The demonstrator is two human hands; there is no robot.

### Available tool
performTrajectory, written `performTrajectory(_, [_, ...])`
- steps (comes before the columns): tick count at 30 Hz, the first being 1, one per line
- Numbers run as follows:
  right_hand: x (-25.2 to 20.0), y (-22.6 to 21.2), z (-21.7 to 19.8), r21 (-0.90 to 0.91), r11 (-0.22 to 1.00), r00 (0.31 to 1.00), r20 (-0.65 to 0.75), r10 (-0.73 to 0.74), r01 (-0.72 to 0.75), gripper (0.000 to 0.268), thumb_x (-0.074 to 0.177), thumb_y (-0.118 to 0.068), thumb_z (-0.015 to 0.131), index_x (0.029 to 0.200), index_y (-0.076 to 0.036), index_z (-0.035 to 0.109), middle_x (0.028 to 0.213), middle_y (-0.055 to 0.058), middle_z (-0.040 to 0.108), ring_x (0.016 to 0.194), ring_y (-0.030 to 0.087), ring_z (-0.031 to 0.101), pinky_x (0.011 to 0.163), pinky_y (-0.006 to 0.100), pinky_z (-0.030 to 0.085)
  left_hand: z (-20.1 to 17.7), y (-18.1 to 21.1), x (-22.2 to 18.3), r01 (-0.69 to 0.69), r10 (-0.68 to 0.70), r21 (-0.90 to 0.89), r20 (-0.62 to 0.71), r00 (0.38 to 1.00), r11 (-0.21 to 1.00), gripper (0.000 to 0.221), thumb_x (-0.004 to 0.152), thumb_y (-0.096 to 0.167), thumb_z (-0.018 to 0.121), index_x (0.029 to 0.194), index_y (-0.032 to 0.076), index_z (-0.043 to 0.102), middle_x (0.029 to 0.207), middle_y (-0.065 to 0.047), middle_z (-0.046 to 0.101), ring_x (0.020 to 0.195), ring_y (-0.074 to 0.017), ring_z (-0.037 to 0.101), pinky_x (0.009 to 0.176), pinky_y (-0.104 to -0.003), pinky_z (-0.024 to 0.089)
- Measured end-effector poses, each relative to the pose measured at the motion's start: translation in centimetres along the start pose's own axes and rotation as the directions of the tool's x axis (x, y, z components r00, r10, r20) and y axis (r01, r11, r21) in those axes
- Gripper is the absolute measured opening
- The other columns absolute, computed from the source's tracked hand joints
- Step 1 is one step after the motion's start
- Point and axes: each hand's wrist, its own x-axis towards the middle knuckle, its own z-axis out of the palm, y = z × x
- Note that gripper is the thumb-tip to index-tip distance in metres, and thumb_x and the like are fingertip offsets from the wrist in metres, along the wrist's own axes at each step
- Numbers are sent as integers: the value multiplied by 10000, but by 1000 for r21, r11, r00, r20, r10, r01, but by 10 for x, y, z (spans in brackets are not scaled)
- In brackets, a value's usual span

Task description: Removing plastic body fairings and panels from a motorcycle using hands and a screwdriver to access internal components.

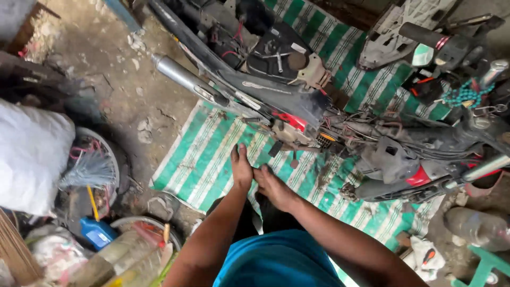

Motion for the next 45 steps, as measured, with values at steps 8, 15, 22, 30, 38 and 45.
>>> performTrajectory(8, [92, 39, -96, 634, 722, 828, -539, 156, 277, 742, 1140, -505, 633, 1619, 24, 430, 1476, 291, 585, 1327, 493, 638, 1168, 695, 517, -24, 22, 182, 137, -131, -2, 289, 948, 991, 723, 1129, 607, 619, 1584, 47, 578, 1474, -238, 700, 1327, -425, 716, 1157, -603, 535])
performTrajectory(15, [221, 80, -151, 734, 109, 722, -679, 133, 670, 410, 1166, -210, 617, 1493, 14, 511, 1549, 214, 489, 1531, 444, 480, 1314, 583, 461, 31, 86, 219, -938, 750, 263, 568, 339, 225, 331, 1020, 319, 835, 1203, 72, 714, 995, -88, 686, 964, -338, 706, 1004, -470, 540])
performTrajectory(22, [389, 68, -229, 620, -433, 695, -719, 18, 654, 587, 1172, -646, 297, 1221, -175, 645, 1239, 45, 596, 1369, 252, 528, 1204, 416, 393, 113, 229, 309, -921, 629, 234, 777, -16, -313, 917, 850, 558, 933, 1560, 108, 567, 1606, -174, 500, 1532, -567, 379, 1285, -711, 273])
performTrajectory(30, [433, 47, -272, 606, -330, 657, -752, 60, 724, 937, 662, -877, 760, 1320, -211, 733, 1333, 144, 751, 1306, 400, 667, 1125, 573, 528, 166, 232, 322, -922, 451, 239, 889, 82, -305, 1108, 1014, 872, 408, 1730, 27, 366, 1783, -279, 317, 1609, -618, 246, 1251, -789, 329])
performTrajectory(38, [432, 0, -261, 472, -355, 535, -838, 102, 807, 1190, 722, -948, 490, 1639, -195, 566, 1668, 159, 592, 1530, 426, 541, 1284, 626, 416, 170, 226, 328, -884, 474, 202, 880, -25, -421, 977, 1007, 859, 616, 1624, 106, 526, 1700, -258, 373, 1550, -579, 313, 1146, -813, 417])
performTrajectory(45, [445, 2, -262, 431, -299, 478, -872, 107, 852, 1210, 741, -956, 402, 1676, -197, 526, 1721, 152, 546, 1565, 420, 517, 1278, 619, 435, 167, 225, 335, -892, 488, 210, 873, -14, -399, 962, 988, 865, 671, 1602, 136, 543, 1694, -226, 388, 1539, -551, 327, 1131, -782, 426])
